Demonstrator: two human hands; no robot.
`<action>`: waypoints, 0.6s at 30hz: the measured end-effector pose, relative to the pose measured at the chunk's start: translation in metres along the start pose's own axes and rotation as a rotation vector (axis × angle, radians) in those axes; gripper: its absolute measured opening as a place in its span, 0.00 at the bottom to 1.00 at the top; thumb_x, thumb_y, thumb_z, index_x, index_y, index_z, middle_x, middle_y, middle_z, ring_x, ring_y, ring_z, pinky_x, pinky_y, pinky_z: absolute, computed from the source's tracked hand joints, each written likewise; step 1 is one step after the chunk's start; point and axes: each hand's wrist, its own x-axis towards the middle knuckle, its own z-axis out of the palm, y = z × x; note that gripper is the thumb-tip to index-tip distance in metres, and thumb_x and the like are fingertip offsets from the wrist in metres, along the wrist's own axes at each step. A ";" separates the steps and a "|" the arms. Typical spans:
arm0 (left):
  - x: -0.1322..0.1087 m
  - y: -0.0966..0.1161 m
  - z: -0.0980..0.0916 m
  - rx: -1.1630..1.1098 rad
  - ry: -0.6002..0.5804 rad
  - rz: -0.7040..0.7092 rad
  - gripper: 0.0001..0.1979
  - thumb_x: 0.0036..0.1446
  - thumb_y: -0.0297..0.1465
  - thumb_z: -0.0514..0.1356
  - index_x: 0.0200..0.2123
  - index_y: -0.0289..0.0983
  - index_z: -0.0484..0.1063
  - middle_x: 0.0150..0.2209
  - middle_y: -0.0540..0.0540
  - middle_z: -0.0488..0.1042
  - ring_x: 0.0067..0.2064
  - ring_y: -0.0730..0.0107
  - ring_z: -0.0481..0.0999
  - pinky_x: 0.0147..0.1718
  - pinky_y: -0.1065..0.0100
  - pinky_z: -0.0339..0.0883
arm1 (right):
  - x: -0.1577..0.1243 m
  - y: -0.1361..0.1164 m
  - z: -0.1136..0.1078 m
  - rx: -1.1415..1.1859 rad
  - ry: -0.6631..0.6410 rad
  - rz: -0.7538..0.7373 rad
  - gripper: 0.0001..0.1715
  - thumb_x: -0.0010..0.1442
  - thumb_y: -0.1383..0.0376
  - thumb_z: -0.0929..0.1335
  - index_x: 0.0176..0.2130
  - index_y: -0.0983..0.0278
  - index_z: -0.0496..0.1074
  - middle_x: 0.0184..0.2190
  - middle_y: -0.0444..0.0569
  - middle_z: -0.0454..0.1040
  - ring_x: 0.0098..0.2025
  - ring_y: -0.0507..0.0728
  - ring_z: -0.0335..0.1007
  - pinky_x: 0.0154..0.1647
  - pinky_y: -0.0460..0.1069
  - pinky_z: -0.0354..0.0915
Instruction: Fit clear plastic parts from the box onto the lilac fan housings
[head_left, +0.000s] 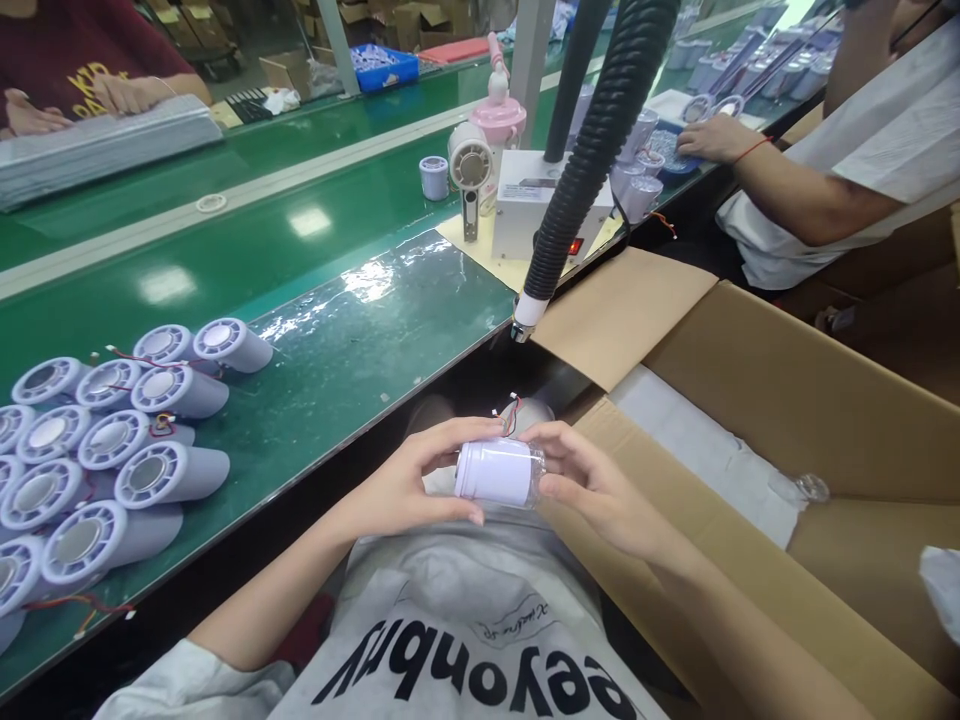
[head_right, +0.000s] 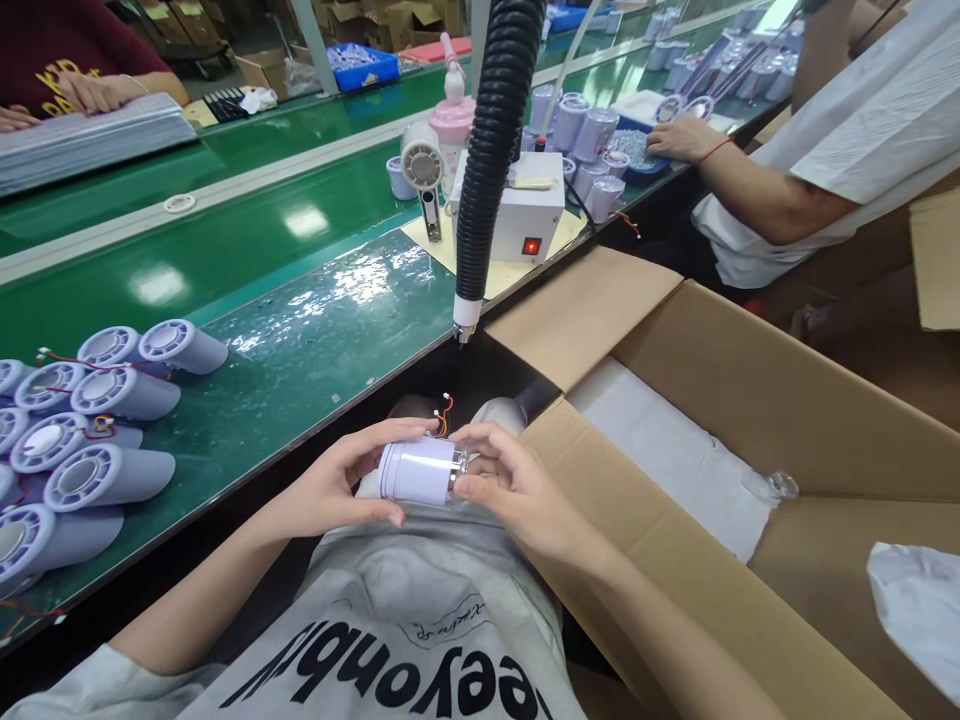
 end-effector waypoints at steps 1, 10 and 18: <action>0.000 0.000 0.000 0.008 0.002 0.005 0.37 0.44 0.25 0.71 0.58 0.47 0.66 0.62 0.43 0.64 0.63 0.53 0.64 0.59 0.55 0.63 | 0.000 -0.001 0.001 0.014 0.002 0.022 0.20 0.60 0.53 0.70 0.48 0.59 0.66 0.41 0.48 0.70 0.41 0.54 0.70 0.40 0.48 0.70; -0.003 -0.002 -0.001 0.037 -0.019 0.062 0.38 0.45 0.25 0.71 0.59 0.49 0.65 0.62 0.43 0.63 0.64 0.54 0.62 0.60 0.56 0.62 | 0.002 0.004 0.010 0.234 0.005 0.201 0.24 0.59 0.47 0.69 0.44 0.62 0.63 0.32 0.42 0.71 0.29 0.51 0.75 0.33 0.47 0.73; -0.007 -0.004 -0.001 0.063 -0.020 0.081 0.38 0.43 0.26 0.72 0.59 0.48 0.65 0.62 0.42 0.64 0.63 0.55 0.63 0.60 0.56 0.62 | 0.009 0.006 0.016 0.285 0.013 0.304 0.30 0.54 0.40 0.68 0.33 0.63 0.60 0.21 0.43 0.73 0.22 0.52 0.74 0.20 0.42 0.69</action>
